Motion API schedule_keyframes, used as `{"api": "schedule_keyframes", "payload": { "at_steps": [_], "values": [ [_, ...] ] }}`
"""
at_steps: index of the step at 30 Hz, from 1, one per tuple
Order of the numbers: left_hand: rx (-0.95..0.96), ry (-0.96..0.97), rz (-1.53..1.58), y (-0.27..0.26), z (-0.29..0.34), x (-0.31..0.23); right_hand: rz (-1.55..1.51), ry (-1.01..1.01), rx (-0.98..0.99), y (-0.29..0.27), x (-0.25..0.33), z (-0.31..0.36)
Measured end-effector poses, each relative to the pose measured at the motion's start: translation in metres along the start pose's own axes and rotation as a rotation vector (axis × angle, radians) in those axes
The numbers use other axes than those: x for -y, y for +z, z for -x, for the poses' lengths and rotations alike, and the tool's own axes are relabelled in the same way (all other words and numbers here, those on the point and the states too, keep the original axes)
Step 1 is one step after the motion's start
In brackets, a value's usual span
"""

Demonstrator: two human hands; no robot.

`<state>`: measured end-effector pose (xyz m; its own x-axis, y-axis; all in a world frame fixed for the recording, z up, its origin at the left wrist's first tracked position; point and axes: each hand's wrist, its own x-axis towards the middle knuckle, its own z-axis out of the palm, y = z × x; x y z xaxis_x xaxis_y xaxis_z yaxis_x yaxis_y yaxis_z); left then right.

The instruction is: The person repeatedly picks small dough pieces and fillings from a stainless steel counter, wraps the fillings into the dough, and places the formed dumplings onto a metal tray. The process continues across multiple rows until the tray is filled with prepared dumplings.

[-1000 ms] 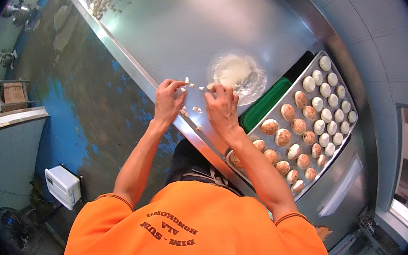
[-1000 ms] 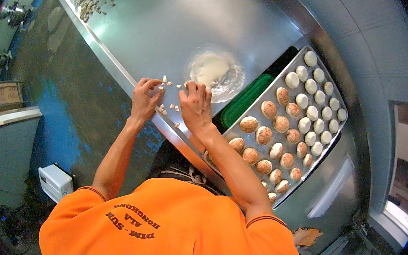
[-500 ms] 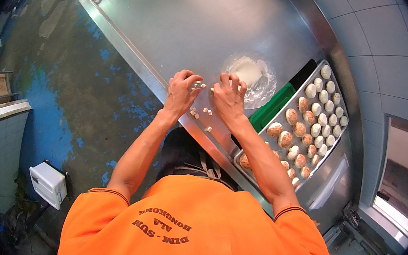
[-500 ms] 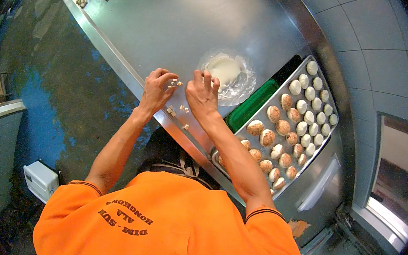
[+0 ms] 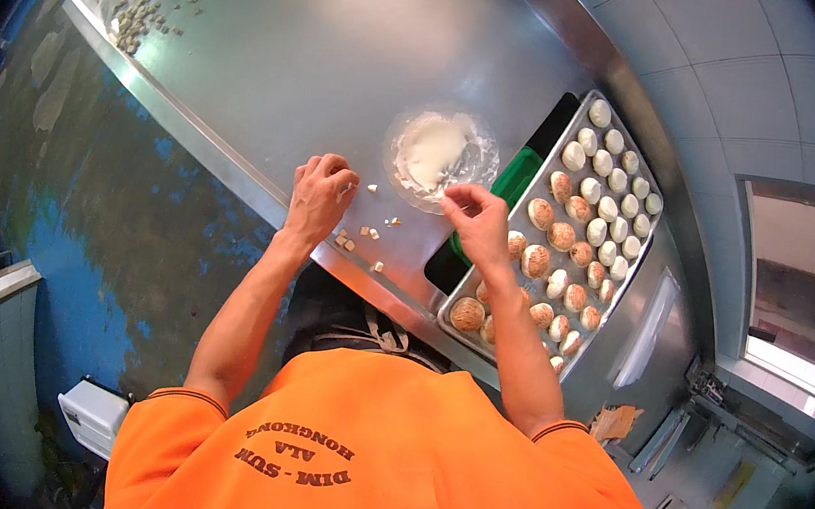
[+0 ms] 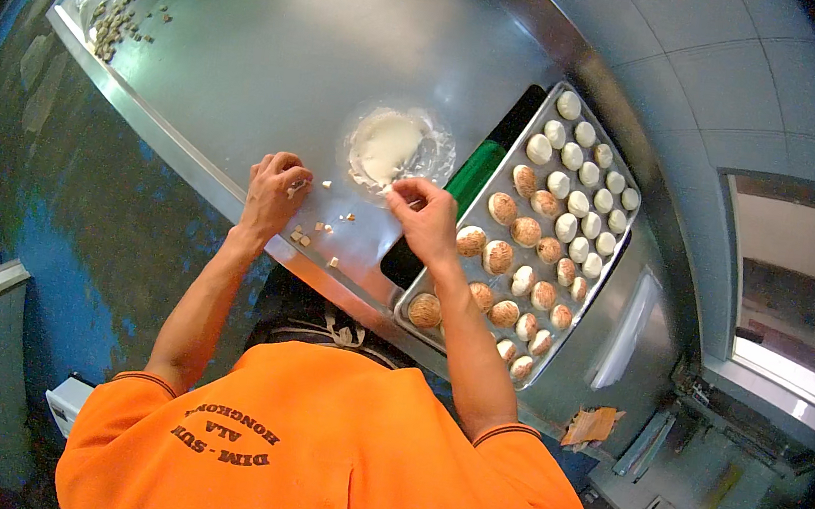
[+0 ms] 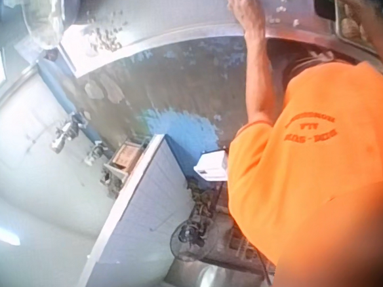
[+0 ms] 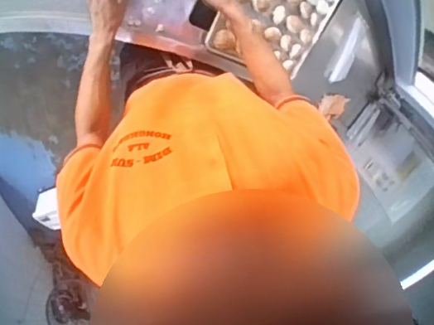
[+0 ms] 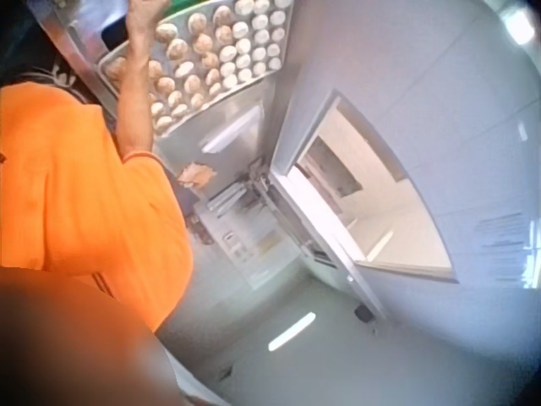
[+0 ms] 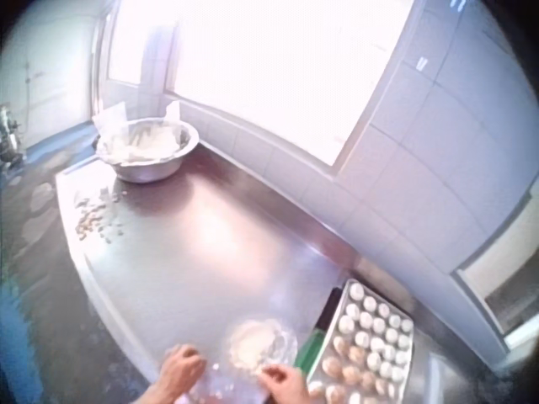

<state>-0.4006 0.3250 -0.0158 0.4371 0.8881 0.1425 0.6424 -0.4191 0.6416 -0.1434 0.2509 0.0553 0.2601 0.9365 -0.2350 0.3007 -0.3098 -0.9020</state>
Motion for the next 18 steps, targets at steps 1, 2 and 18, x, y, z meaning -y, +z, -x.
{"api": "schedule_keyframes", "payload": {
  "at_steps": [1, 2, 18],
  "values": [
    [-0.05, 0.022, 0.036, -0.001, -0.001, -0.003, 0.149, -0.031, -0.058, -0.008, -0.005, -0.006],
    [-0.076, 0.023, 0.064, -0.002, -0.001, -0.005, 0.224, -0.137, -0.11, -0.013, -0.009, -0.011],
    [0.005, -0.409, 0.725, -0.011, 0.024, -0.028, 0.716, -0.56, -0.123, -0.01, -0.05, -0.071]
  ]
}}
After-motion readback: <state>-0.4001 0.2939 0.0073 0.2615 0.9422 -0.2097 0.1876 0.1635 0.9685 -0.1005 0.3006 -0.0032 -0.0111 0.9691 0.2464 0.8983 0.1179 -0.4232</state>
